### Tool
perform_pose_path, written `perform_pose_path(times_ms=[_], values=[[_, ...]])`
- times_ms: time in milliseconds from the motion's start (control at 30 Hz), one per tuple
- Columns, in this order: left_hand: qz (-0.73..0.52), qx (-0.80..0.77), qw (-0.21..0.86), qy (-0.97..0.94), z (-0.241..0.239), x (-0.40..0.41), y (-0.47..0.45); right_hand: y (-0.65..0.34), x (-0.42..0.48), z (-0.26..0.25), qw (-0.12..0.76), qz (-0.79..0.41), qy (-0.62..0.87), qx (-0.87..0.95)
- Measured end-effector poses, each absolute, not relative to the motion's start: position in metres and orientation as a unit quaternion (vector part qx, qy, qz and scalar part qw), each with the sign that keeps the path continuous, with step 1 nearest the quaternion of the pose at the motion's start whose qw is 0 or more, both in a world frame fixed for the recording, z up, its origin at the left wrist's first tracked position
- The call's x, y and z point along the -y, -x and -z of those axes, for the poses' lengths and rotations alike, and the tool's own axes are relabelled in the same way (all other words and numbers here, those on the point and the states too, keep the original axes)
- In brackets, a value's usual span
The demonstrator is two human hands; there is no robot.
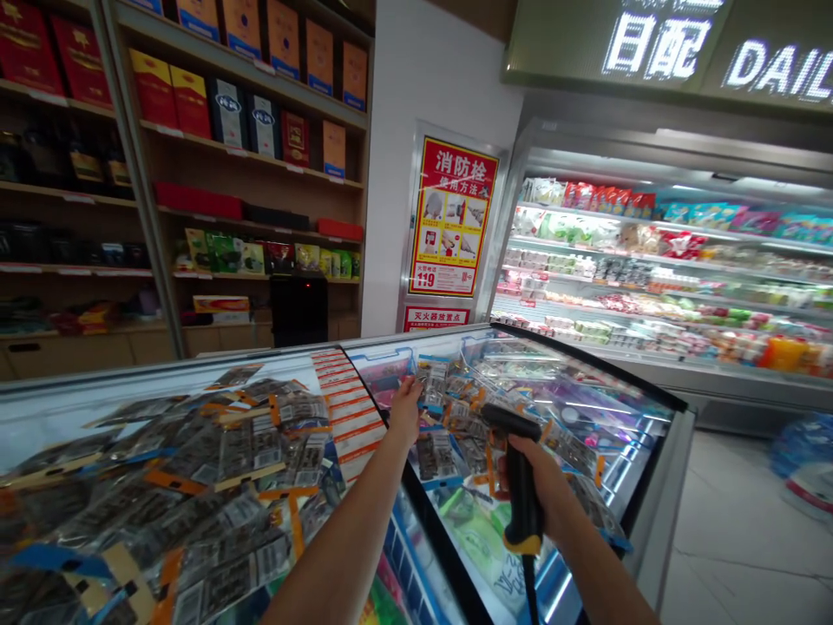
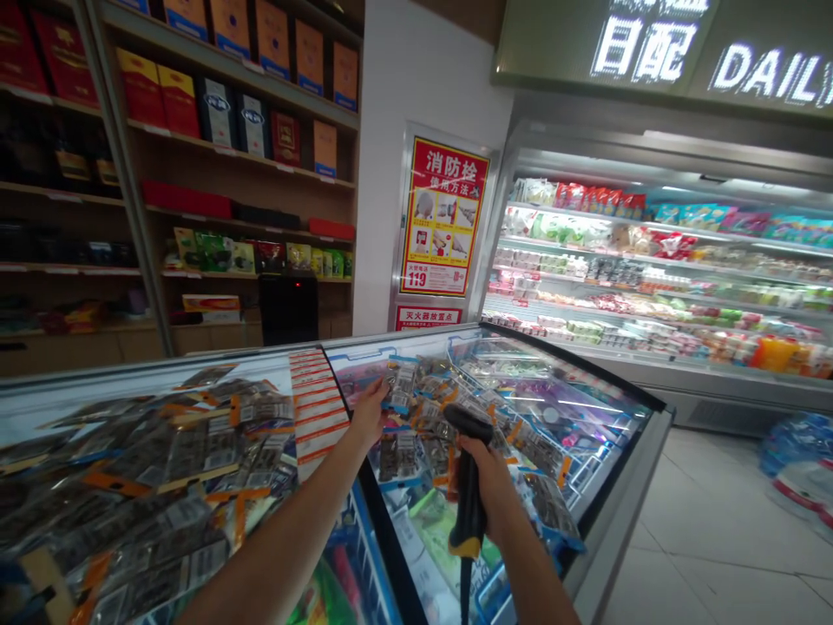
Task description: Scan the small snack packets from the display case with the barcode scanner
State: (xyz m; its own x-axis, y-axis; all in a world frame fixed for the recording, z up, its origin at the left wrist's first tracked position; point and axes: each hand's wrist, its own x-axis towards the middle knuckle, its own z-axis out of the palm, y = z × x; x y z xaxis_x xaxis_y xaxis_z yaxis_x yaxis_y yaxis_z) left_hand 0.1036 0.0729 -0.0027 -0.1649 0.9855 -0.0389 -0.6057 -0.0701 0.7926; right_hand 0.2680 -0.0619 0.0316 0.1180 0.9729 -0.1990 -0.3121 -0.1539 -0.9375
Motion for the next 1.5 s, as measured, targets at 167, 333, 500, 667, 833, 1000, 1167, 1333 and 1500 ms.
perform_pose_path(times_ms=[167,333,500,667,833,1000,1167,1333,1500], values=[[-0.702,-0.347,0.566,-0.260,0.001,-0.067,-0.110,-0.248,0.099,-0.045,0.541,-0.546,0.501,0.398],[-0.701,-0.326,0.578,-0.261,0.001,-0.062,-0.115,-0.238,0.114,-0.050,0.534,-0.525,0.519,0.412],[-0.702,-0.341,0.569,-0.258,0.002,-0.062,-0.114,-0.234,0.115,-0.046,0.535,-0.547,0.514,0.387],[-0.693,-0.364,0.559,-0.272,0.001,-0.062,-0.114,-0.229,0.113,-0.045,0.529,-0.565,0.502,0.387],[-0.701,-0.352,0.562,-0.262,-0.001,-0.060,-0.108,-0.226,0.111,-0.052,0.523,-0.570,0.504,0.384],[-0.706,-0.321,0.579,-0.250,-0.001,-0.062,-0.106,-0.230,0.116,-0.055,0.516,-0.602,0.487,0.366],[-0.711,-0.327,0.571,-0.249,0.002,-0.066,-0.107,-0.236,0.122,-0.052,0.521,-0.602,0.486,0.362],[-0.712,-0.318,0.581,-0.233,0.001,-0.066,-0.108,-0.237,0.123,-0.051,0.522,-0.609,0.479,0.356],[-0.709,-0.289,0.593,-0.249,0.002,-0.066,-0.107,-0.238,0.120,-0.052,0.525,-0.595,0.491,0.360]])
